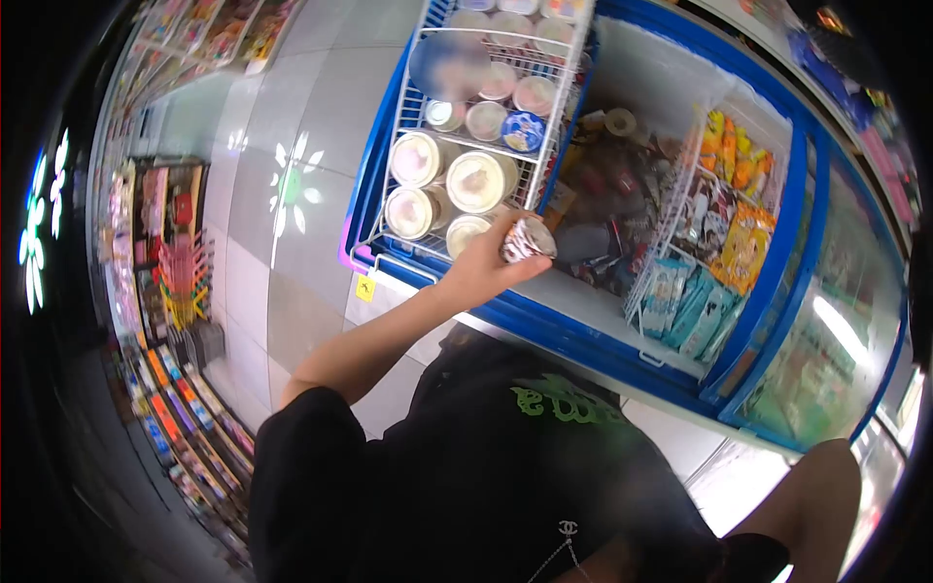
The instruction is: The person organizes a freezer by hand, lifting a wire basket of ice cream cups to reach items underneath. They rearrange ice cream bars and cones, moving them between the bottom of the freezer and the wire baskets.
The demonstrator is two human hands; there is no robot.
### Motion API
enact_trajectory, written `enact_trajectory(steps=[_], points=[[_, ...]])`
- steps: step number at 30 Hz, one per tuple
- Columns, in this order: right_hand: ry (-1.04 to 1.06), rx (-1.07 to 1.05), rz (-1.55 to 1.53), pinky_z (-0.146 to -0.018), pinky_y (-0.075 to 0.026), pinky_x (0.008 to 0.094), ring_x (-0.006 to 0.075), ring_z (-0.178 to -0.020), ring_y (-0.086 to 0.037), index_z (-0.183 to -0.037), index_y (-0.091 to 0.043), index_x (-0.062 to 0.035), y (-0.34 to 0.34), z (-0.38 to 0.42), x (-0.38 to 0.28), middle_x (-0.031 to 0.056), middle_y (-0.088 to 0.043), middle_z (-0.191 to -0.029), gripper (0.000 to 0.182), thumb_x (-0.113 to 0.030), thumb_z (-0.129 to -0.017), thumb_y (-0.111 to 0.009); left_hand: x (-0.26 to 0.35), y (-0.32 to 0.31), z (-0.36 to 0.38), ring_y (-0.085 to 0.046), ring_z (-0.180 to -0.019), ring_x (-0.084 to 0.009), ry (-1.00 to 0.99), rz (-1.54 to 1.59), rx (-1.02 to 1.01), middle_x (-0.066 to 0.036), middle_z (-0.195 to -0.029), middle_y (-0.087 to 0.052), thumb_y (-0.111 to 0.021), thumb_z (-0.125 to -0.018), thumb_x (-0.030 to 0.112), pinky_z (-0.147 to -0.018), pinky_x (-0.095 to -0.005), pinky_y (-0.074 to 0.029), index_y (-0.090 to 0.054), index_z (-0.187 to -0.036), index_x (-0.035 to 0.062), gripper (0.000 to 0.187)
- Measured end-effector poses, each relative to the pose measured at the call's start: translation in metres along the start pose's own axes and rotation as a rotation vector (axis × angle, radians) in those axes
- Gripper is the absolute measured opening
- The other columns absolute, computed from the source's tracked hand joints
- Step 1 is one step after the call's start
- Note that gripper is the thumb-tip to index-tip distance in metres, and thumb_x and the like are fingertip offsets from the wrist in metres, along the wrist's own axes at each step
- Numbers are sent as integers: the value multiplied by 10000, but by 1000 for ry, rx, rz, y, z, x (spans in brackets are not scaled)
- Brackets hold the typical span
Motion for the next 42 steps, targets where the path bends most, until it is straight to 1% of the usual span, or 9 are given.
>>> enact_trajectory(steps=[2,4,7,10,17,27,33,38,42], points=[[-51,-14,-48,-695,-381,288,179,-795,-544,-902,-585,-56,1,7,-20,45,-581,-869,508,-550,-814,-661,-1,1,-2,-651,-992,-220,18,-6,-75,-151,-1054,-666,-758,-841,377,-878,-340,-494,-495,-1302,43,627],[-104,-35,-71,-697,-384,291,181,-798,-547,-915,-584,-55,0,16,-38,46,-584,-874,511,-552,-817,-658,-8,-4,-6,-638,-1024,-205,-74,-28,-126,-151,-1069,-660,-758,-853,323,-901,-327,-485,-480,-1332,25,629],[-173,-44,-89,-700,-387,296,183,-803,-551,-934,-583,-55,-2,25,-66,48,-589,-882,516,-554,-821,-653,-2,-14,-14,-616,-1043,-185,-21,36,-212,-121,-1091,-655,-772,-842,282,-910,-318,-480,-484,-1329,19,624],[-219,-16,-74,-703,-391,301,186,-807,-555,-953,-582,-55,-6,35,-87,50,-594,-889,520,-556,-826,-648,-2,-27,-21,-613,-1033,-182,23,37,-270,-119,-1093,-652,-772,-844,261,-909,-317,-479,-486,-1317,18,604],[-308,-6,-95,-711,-399,313,192,-817,-564,-996,-578,-55,-21,62,-125,54,-606,-908,533,-561,-836,-636,-4,-54,-31,-610,-1000,-154,-50,23,-403,-103,-1082,-642,-777,-837,254,-887,-300,-484,-490,-1304,26,594],[-330,-34,-181,-722,-412,329,200,-832,-577,-1059,-573,-55,-14,50,-118,60,-623,-934,555,-568,-850,-619,-10,-29,-16,-623,-992,-156,-1,-58,-272,-97,-1045,-668,-772,-841,261,-879,-302,-493,-502,-1307,26,588],[-290,-98,-227,-729,-419,339,205,-841,-585,-1097,-571,-55,-12,42,-114,64,-634,-950,570,-572,-858,-609,-31,-19,-15,-623,-1012,-172,22,57,-207,-98,-1069,-668,-772,-834,258,-907,-312,-479,-492,-1332,30,615],[-205,-167,-263,-734,-425,347,209,-848,-592,-1128,-568,-55,2,20,-93,67,-642,-963,584,-575,-866,-600,-28,-19,-15,-628,-988,-174,-6,-53,-180,-92,-1057,-666,-774,-834,269,-882,-319,-493,-500,-1316,28,604],[-26,-225,-328,-739,-430,354,212,-854,-597,-1153,-566,-55,23,-33,-64,70,-649,-973,595,-578,-871,-593,-27,-37,-19,-631,-961,-162,34,122,-218,-102,-1020,-669,-766,-845,303,-857,-313,-500,-491,-1309,45,597]])
Point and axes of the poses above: each hand's wrist, its own z-axis away from the middle knuckle, its own y-axis out of the back of the hand, x = y × z, the point moved 1 cm from there along -z, towards the middle knuckle
